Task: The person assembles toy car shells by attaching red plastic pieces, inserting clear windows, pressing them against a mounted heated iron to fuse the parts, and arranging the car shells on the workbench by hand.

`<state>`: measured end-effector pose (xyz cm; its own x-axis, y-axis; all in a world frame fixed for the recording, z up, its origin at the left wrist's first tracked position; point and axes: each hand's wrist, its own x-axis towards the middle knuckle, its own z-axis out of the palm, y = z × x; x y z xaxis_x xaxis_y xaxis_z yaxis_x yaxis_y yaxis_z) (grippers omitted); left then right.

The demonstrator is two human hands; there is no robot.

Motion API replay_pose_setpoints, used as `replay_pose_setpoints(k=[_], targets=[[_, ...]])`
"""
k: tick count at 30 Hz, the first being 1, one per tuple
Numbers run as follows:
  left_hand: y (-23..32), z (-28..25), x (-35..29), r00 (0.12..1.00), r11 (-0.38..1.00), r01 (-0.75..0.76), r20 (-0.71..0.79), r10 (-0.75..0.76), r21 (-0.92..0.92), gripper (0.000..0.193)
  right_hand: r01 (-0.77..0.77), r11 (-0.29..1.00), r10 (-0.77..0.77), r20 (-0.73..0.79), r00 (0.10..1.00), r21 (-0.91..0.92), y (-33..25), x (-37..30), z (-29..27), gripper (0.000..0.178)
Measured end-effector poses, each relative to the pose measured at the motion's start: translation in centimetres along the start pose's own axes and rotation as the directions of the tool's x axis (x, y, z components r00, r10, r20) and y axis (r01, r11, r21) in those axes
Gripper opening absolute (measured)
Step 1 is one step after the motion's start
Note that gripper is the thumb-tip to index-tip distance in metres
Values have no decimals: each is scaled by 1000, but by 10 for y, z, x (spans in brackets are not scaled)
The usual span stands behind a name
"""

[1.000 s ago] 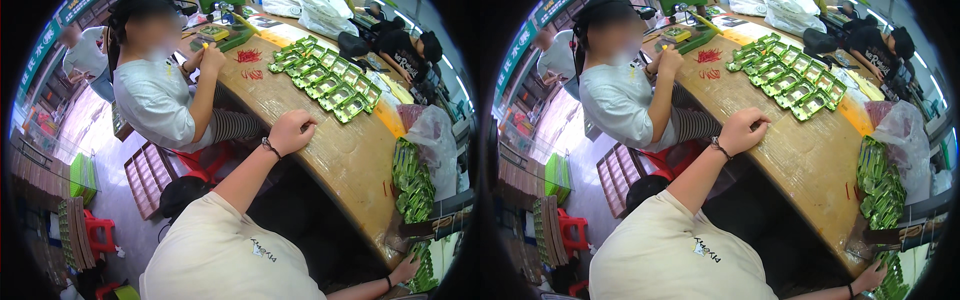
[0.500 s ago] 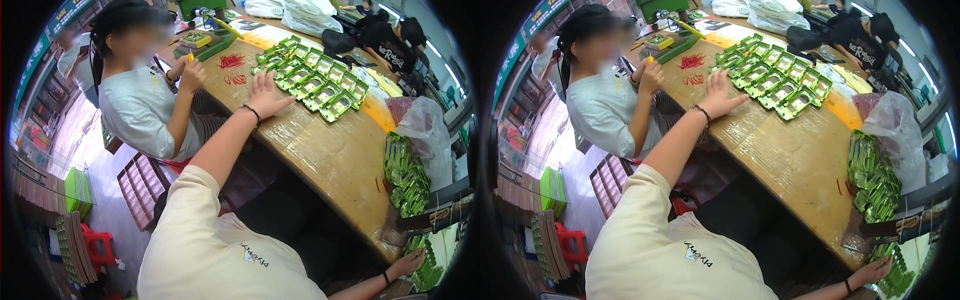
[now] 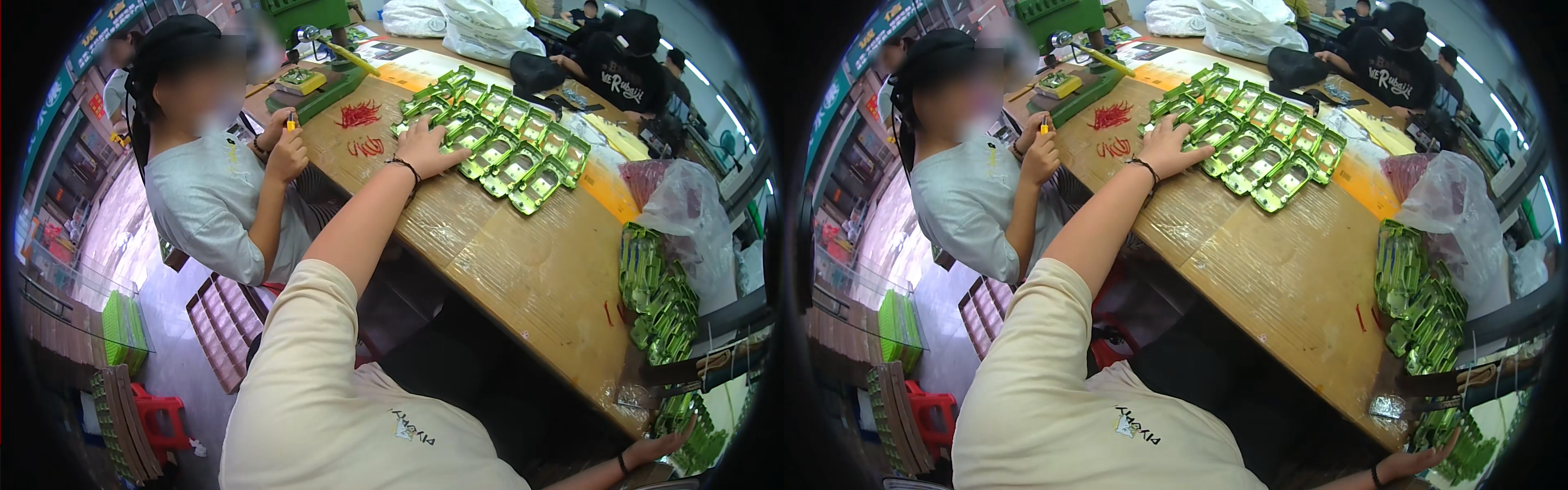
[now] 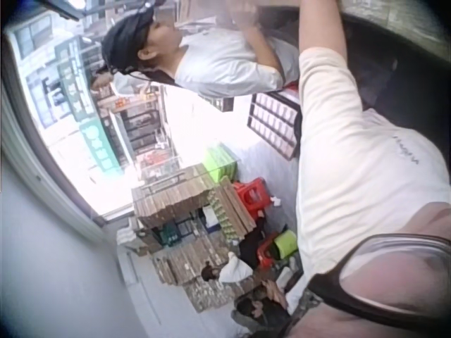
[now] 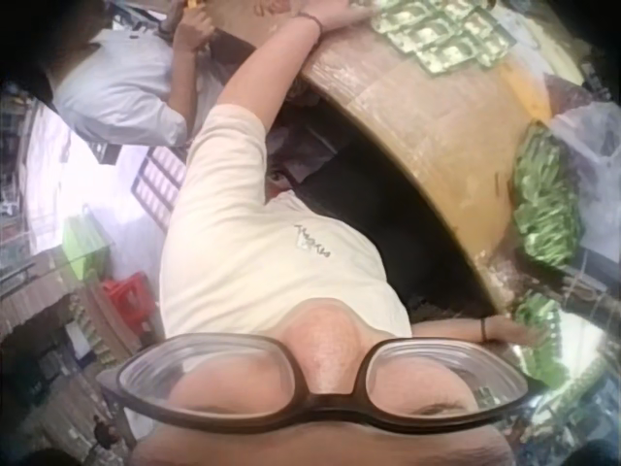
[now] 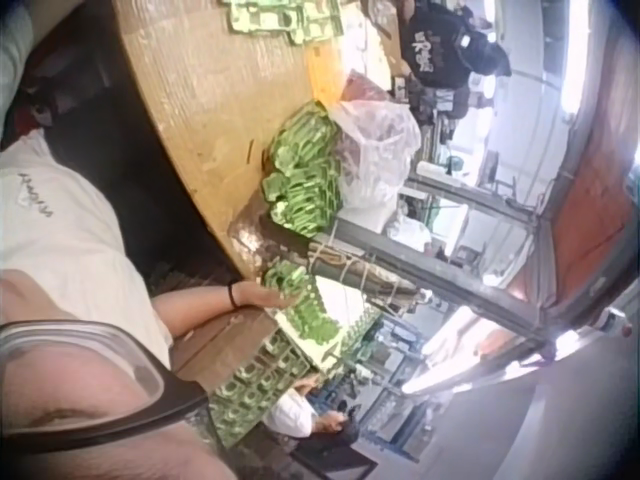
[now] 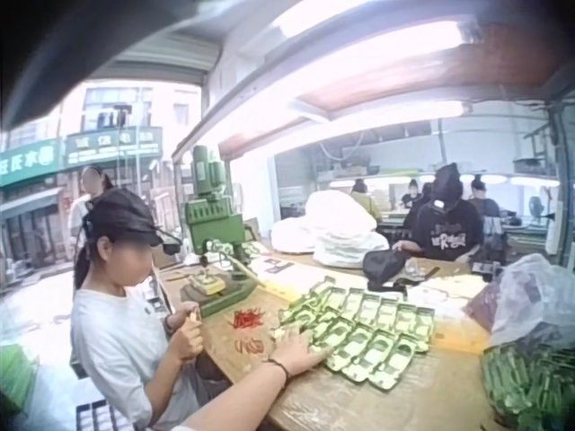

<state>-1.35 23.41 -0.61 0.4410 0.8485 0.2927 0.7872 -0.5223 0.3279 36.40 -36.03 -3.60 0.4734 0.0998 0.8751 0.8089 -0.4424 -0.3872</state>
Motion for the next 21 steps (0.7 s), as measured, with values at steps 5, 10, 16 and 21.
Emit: replay_pose_setpoints(k=[5, 10, 16, 21], targets=[[-3, -2, -1, 1000, 1000, -4, -13, 4, 4, 90, 60, 993, -42, -165, 985, 104, -39, -22, -2, 63], [-1, -3, 2, 1000, 1000, -5, -17, 5, 7, 88, 621, 776, -533, -411, 740, 111, -109, -60, 15, 34], [-1, 1, -3, 1000, 1000, -24, -15, 25, 14, 86, 241, 752, -614, 519, 595, 613, -297, -22, 68, 43], [-1, 0, -3, 1000, 1000, -16, -4, 16, 27, 87, 302, 791, -608, 634, 477, 531, -385, -11, 189, 59]])
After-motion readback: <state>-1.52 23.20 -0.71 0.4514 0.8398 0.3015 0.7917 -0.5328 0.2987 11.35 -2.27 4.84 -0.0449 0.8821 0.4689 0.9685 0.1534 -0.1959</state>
